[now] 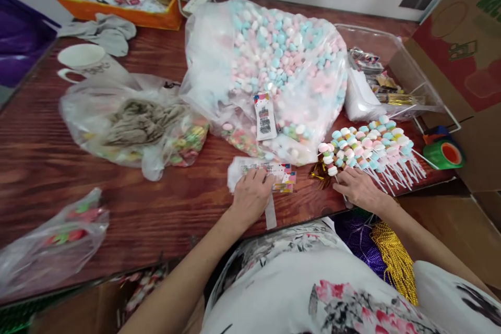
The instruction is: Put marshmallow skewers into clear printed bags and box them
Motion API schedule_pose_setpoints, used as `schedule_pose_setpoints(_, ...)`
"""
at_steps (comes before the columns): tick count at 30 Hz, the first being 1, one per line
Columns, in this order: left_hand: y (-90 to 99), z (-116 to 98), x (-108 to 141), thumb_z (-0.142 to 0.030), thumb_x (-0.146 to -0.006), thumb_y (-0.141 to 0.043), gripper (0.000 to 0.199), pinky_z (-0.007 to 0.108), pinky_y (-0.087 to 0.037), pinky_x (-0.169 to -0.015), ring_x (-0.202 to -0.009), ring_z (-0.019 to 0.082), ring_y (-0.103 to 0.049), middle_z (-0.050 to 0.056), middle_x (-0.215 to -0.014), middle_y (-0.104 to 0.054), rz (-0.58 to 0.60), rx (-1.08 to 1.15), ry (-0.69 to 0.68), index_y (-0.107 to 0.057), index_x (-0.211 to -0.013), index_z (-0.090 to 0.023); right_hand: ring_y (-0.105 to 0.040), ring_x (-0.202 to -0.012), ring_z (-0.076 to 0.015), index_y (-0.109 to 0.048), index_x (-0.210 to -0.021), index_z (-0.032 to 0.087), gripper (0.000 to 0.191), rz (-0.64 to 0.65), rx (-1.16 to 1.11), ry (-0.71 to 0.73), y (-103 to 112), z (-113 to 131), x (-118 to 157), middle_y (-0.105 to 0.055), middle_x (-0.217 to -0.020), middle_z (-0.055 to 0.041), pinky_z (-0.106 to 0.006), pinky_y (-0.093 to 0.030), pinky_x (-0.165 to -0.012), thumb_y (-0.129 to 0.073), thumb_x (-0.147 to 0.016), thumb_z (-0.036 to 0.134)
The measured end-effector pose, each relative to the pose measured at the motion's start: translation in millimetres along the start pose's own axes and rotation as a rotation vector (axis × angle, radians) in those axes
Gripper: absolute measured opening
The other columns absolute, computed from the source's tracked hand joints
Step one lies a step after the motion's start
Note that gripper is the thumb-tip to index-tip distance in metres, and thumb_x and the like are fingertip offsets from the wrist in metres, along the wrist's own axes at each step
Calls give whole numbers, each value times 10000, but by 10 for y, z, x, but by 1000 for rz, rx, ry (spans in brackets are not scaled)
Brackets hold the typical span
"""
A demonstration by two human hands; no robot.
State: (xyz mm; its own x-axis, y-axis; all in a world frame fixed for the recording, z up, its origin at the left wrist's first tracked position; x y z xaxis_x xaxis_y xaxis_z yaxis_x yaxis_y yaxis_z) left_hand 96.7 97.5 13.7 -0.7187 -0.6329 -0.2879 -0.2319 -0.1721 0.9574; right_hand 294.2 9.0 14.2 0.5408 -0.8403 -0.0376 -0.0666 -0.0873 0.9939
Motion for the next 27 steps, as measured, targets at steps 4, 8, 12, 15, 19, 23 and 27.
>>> schedule_pose_setpoints(4,34,70,-16,-135,-864,-526,152,351,-411,-705,-817,235,-522,90,-798,-615,-73,44,53,-621,-750,-171,-493,-840,-192,-675,-925,200,145,-222,-24,29,136,-4,111,-619,-878,-66,-315,-416,-737,-576,-864,113)
schedule_pose_setpoints(8,55,105,26,-169,-880,-534,198,340,-405,-681,-783,228,-511,80,-748,-601,-104,27,52,-596,-692,-172,-574,-855,-186,-639,-1088,180,291,-508,-64,24,474,-14,240,-661,-947,-86,-329,-495,-752,-570,-832,58)
schedule_pose_setpoints(12,10,75,103,-131,-872,-535,122,347,-423,-694,-817,239,-526,93,-827,-624,-15,31,74,-626,-795,-159,-657,-869,-205,-650,-1070,245,337,-764,-193,-144,763,-125,402,-707,-951,-62,-383,-543,-753,-619,-783,70)
schedule_pose_setpoints(15,11,109,145,-103,-866,-518,139,355,-438,-711,-834,242,-538,97,-852,-627,13,93,110,-635,-817,-159,-680,-775,-228,-665,-932,268,150,-1001,-405,-356,867,-218,571,-714,-845,-36,-450,-548,-716,-642,-802,198)
schedule_pose_setpoints(19,59,287,153,-175,-916,-504,218,333,-451,-721,-762,198,-551,64,-750,-612,-74,317,173,-626,-735,-169,-651,-670,-225,-651,-798,242,150,-1151,-706,-576,799,-219,571,-666,-720,-35,-458,-542,-647,-616,-844,380)
schedule_pose_setpoints(23,28,508,197,-243,-902,-575,223,281,-419,-643,-670,147,-533,19,-685,-590,-143,564,294,-598,-692,-172,-606,-628,-161,-671,-781,228,94,-1321,-1054,-691,697,-265,470,-646,-713,-6,-333,-511,-550,-682,-803,319)
schedule_pose_setpoints(27,-2,589,250,-284,-885,-614,240,257,-403,-621,-629,122,-518,-11,-655,-568,-172,696,351,-581,-675,-172,-600,-641,-130,-691,-776,216,55,-1301,-1452,-773,466,-325,235,-658,-733,-1,-238,-454,-479,-706,-788,267)
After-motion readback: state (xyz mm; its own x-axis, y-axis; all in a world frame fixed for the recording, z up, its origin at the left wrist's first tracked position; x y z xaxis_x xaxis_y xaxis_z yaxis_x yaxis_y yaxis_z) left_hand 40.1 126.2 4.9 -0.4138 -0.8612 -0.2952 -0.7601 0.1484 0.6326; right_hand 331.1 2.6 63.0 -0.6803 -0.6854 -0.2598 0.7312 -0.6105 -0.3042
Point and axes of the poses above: each hand's wrist, its own x-axis away from the middle knuckle, its own y-axis out of the back of the hand, z = x × y, the point moved 10 cm from there along -x, towards the middle knuckle
